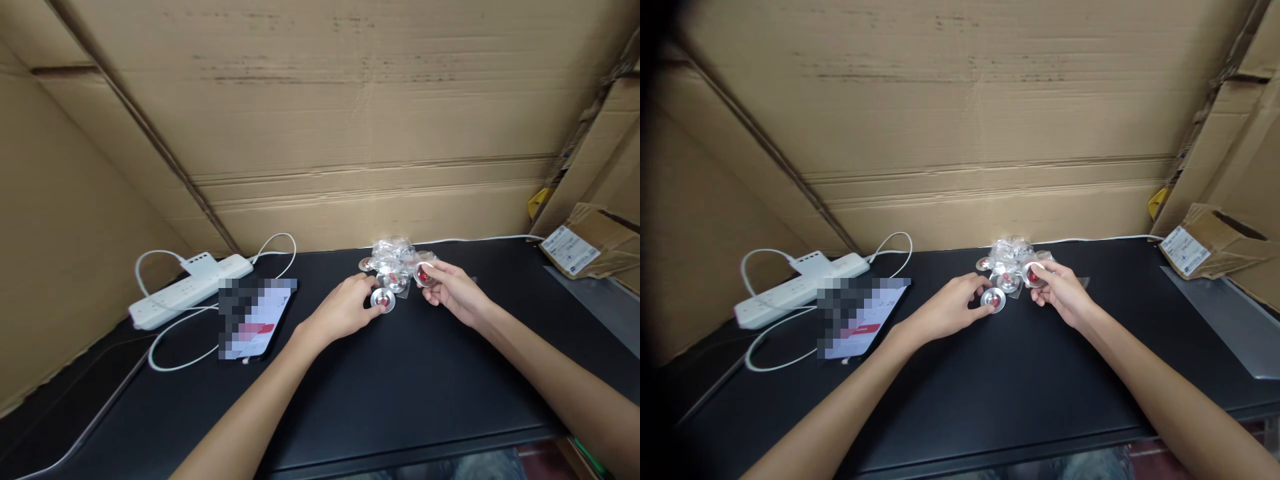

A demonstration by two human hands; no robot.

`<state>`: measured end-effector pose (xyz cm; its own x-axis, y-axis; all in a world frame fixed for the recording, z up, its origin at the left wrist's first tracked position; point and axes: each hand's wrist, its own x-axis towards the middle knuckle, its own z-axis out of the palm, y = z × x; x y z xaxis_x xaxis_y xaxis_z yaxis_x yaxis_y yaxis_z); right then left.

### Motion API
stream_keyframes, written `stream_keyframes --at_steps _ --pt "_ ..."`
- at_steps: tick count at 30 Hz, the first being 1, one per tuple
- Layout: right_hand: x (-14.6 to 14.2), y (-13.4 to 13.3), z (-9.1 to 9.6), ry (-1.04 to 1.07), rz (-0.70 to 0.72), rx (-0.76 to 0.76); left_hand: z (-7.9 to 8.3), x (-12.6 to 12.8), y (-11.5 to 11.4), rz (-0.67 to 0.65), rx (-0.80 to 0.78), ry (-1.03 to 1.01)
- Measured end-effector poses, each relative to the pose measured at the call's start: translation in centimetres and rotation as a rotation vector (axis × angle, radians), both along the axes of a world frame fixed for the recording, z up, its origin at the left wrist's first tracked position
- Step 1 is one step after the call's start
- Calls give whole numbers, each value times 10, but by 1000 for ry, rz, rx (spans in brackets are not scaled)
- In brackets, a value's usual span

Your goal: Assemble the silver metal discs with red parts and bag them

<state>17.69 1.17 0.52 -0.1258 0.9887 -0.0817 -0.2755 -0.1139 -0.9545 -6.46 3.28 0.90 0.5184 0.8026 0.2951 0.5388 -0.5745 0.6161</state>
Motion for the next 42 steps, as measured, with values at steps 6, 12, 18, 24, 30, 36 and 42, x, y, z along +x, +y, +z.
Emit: stream_keyframes --at_steps 6,12,18,24,30,36,42 --pt "-5 -1 2 67 -15 -26 -2 9 -2 11 -164 -95" --pt "-18 -10 0 -178 -136 332 6 30 -14 47 -438 -431" --pt "-26 -22 -3 -694 -195 862 12 43 -22 4 -939 -954" --pt "-20 -19 -10 -816 -105 964 16 41 -21 14 -1030 -1047" --pt "-22 -21 -11 -871 -85 981 15 43 -24 -90 -937 -980" --pt "-23 -23 -2 -801 -118 942 11 39 -20 -101 -908 -937" --pt "-18 -14 3 -495 -228 624 12 40 -23 -121 -811 -825"
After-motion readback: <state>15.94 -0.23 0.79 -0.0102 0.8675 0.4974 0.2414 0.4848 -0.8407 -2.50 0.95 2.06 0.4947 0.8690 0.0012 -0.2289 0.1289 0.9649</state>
